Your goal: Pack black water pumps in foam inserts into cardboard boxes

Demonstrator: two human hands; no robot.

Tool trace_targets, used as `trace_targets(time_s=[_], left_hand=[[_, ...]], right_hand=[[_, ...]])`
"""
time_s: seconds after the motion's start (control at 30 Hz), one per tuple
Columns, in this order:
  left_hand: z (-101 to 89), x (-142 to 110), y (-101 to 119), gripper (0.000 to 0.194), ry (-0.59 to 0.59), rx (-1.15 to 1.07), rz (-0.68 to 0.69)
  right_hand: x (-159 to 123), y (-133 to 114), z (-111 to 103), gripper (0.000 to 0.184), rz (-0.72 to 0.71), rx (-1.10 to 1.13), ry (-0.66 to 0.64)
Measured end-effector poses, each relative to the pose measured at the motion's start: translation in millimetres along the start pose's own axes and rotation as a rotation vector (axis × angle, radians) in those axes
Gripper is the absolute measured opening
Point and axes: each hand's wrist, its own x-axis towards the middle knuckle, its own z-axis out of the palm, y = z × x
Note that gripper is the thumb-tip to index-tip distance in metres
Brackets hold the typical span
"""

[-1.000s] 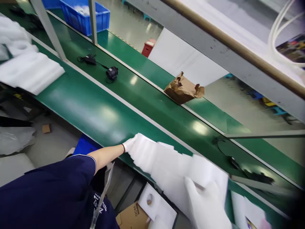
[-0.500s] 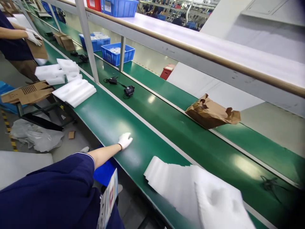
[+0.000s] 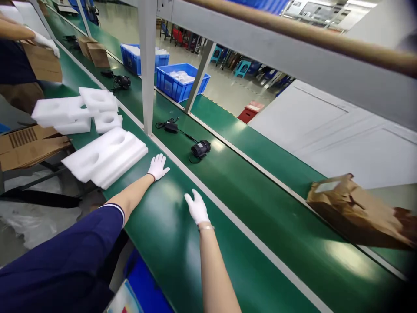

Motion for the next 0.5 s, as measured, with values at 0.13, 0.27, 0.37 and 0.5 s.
trace_targets(time_s=[0.13, 0.27, 0.37, 0.5], left_hand=[[-10.5, 144.0, 4.9, 0.074, 0.174, 0.042, -0.117], [-34.3, 248.7, 0.5, 0.058, 0.398, -0.017, -0.282], [-57.9, 292.0, -14.3, 0.038, 0.479, -0.162, -0.408], [-64.5, 299.9, -18.5, 0.026, 0.386, -0.201, -0.482]], right_hand=[[148.6, -40.1, 41.4, 0.075, 0.058, -0.082, 0.200], [231.5, -46.6, 65.2, 0.066, 0.112, -0.177, 0.391], [260.4, -42.7, 77.0, 0.050, 0.033, -0.273, 0.497], [277.2, -44.3, 81.4, 0.047, -0.054, -0.272, 0.447]])
